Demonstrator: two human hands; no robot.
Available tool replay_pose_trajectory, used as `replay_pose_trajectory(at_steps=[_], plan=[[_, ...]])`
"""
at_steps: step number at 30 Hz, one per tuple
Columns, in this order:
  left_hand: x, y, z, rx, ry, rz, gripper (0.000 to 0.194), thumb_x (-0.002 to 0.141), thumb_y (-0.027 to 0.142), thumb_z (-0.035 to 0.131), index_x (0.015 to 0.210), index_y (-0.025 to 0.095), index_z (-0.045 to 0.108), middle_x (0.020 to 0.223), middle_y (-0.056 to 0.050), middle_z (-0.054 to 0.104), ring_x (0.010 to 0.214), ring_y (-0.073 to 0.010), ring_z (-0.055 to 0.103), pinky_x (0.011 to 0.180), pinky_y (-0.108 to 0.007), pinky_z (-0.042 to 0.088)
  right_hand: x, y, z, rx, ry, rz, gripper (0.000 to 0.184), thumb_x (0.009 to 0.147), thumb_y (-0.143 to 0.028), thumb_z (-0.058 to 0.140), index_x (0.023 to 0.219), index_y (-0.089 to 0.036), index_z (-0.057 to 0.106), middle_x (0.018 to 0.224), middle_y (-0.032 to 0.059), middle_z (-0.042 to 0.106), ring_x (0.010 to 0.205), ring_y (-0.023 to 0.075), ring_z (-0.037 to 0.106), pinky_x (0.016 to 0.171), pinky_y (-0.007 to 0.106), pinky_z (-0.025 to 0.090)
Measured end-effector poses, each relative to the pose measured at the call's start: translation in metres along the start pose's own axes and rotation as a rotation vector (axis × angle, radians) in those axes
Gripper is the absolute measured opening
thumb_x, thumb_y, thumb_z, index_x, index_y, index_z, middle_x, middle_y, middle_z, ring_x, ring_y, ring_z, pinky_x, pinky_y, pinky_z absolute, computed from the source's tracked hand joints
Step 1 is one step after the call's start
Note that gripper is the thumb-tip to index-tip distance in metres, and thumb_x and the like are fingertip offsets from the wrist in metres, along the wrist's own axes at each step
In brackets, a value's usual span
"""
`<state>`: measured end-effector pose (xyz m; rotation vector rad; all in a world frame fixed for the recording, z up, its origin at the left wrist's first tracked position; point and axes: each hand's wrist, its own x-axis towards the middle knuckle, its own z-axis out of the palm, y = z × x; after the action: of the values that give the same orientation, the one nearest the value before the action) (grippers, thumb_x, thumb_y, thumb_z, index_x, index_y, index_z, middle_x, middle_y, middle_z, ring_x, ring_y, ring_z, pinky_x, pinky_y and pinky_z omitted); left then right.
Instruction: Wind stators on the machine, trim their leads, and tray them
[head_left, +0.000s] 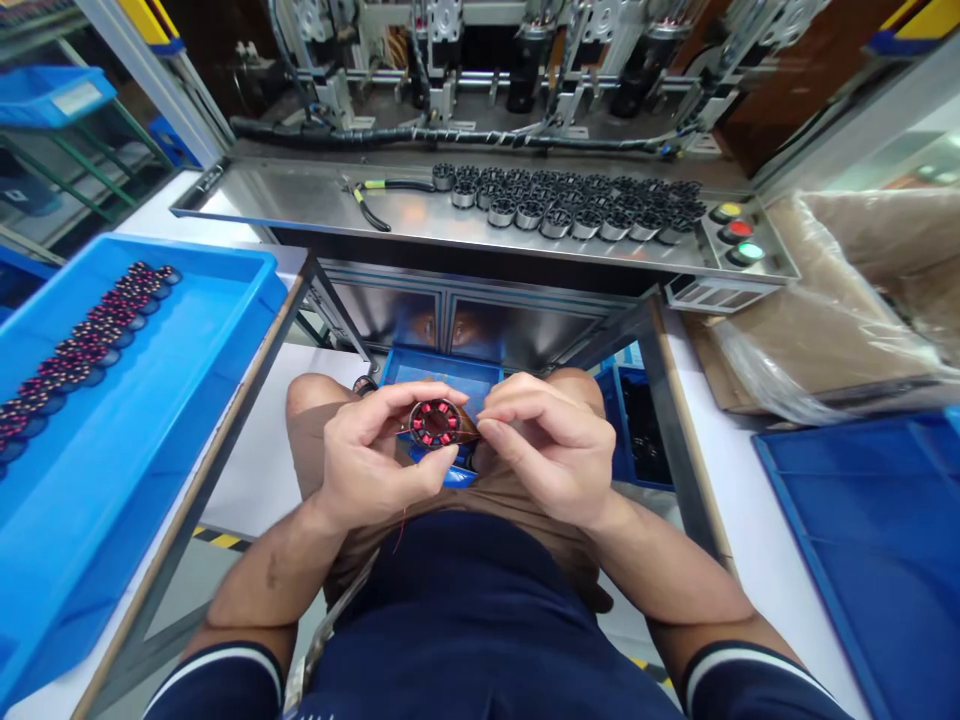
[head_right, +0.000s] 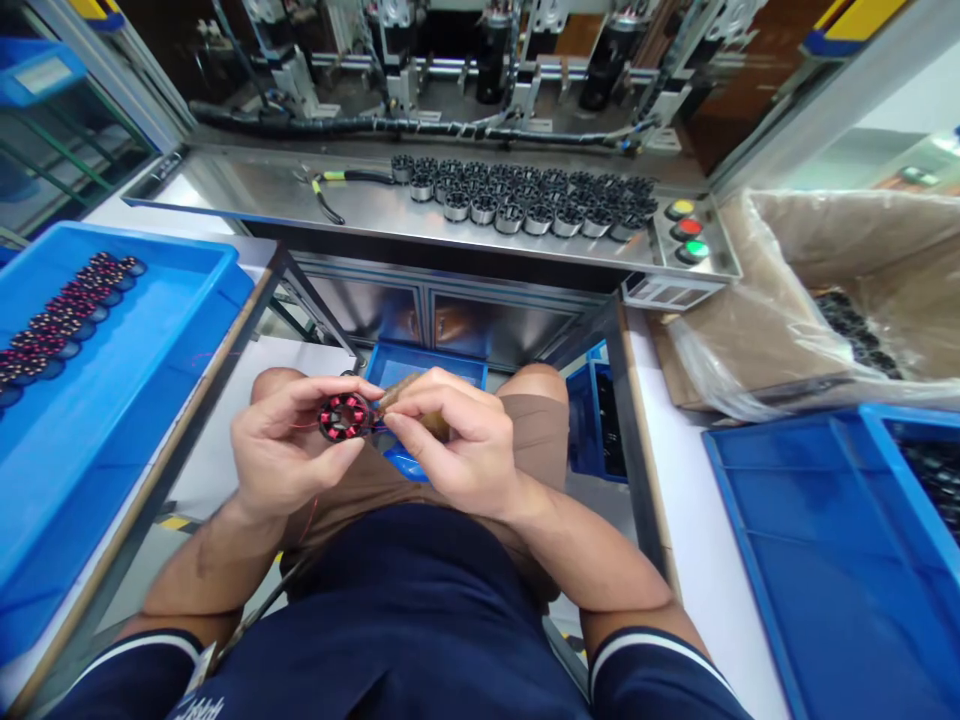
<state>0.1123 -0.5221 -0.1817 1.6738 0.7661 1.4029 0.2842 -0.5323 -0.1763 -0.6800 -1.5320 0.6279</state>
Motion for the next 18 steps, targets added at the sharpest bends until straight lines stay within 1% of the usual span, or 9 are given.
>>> replay_pose_trajectory(at_steps=[3, 6, 9, 12, 15, 16, 18], plan=[[-0.002, -0.003, 0.003, 0.037, 0.045, 0.069, 0.054, 0.066, -0.002, 0.075, 0.115, 0.022, 0.072, 0.103, -0.001, 0.08, 0.091, -0.0133, 0.075, 0.086, -0.02, 0.061, -0.009, -0.004, 0.007, 0.008, 0.066, 0.016, 0.019, 0.082, 0.0, 0.067, 0.083, -0.018, 0.07, 0.072, 0.0015, 0.069, 0.068, 0.0139, 0.065, 0.064, 0.028, 0.055], [-0.004, -0.004, 0.007, 0.084, 0.109, 0.136, 0.057, 0.065, -0.002, 0.076, 0.116, 0.022, 0.072, 0.105, -0.001, 0.08, 0.093, -0.0145, 0.075, 0.088, -0.022, 0.061, -0.015, -0.005, 0.013, 0.018, 0.12, -0.024, 0.019, 0.081, 0.0, 0.068, 0.085, -0.019, 0.07, 0.073, 0.0021, 0.07, 0.069, 0.0151, 0.066, 0.065, 0.03, 0.056], [-0.004, 0.0, 0.01, 0.083, 0.122, 0.138, 0.053, 0.066, 0.0, 0.077, 0.114, 0.02, 0.073, 0.103, -0.002, 0.08, 0.091, -0.0154, 0.076, 0.086, -0.023, 0.062, -0.016, -0.002, 0.012, 0.031, 0.101, -0.074, 0.019, 0.082, -0.001, 0.069, 0.089, -0.019, 0.071, 0.073, 0.0024, 0.07, 0.069, 0.0157, 0.067, 0.066, 0.031, 0.056], [-0.001, 0.008, 0.009, -0.013, 0.073, 0.035, 0.043, 0.069, 0.005, 0.077, 0.109, 0.02, 0.073, 0.097, -0.003, 0.08, 0.084, -0.0157, 0.076, 0.08, -0.023, 0.063, -0.009, 0.001, 0.001, 0.028, 0.023, -0.106, 0.018, 0.081, -0.006, 0.074, 0.093, -0.02, 0.073, 0.075, 0.0028, 0.07, 0.071, 0.0168, 0.067, 0.068, 0.033, 0.057], [0.001, 0.014, 0.007, -0.169, -0.022, -0.128, 0.029, 0.074, 0.017, 0.078, 0.102, 0.019, 0.074, 0.092, -0.006, 0.08, 0.082, -0.0191, 0.077, 0.075, -0.026, 0.064, 0.006, 0.004, -0.014, -0.026, -0.06, -0.137, 0.023, 0.08, -0.02, 0.082, 0.102, -0.021, 0.074, 0.085, 0.0051, 0.071, 0.081, 0.0196, 0.067, 0.075, 0.039, 0.056], [0.001, 0.015, 0.007, -0.217, -0.055, -0.18, 0.026, 0.075, 0.022, 0.079, 0.101, 0.019, 0.074, 0.09, -0.007, 0.08, 0.082, -0.0207, 0.077, 0.074, -0.028, 0.064, 0.011, 0.005, -0.019, -0.034, -0.114, -0.149, 0.026, 0.08, -0.025, 0.083, 0.104, -0.022, 0.074, 0.089, 0.0059, 0.072, 0.085, 0.0204, 0.067, 0.078, 0.041, 0.056], [0.0, 0.014, 0.007, -0.301, -0.105, -0.266, 0.028, 0.075, 0.032, 0.082, 0.099, 0.019, 0.074, 0.086, -0.009, 0.08, 0.078, -0.023, 0.078, 0.072, -0.032, 0.065, 0.021, 0.006, -0.026, -0.013, -0.257, -0.187, 0.028, 0.082, -0.034, 0.082, 0.106, -0.023, 0.075, 0.094, 0.0068, 0.071, 0.091, 0.0209, 0.067, 0.081, 0.043, 0.057]])
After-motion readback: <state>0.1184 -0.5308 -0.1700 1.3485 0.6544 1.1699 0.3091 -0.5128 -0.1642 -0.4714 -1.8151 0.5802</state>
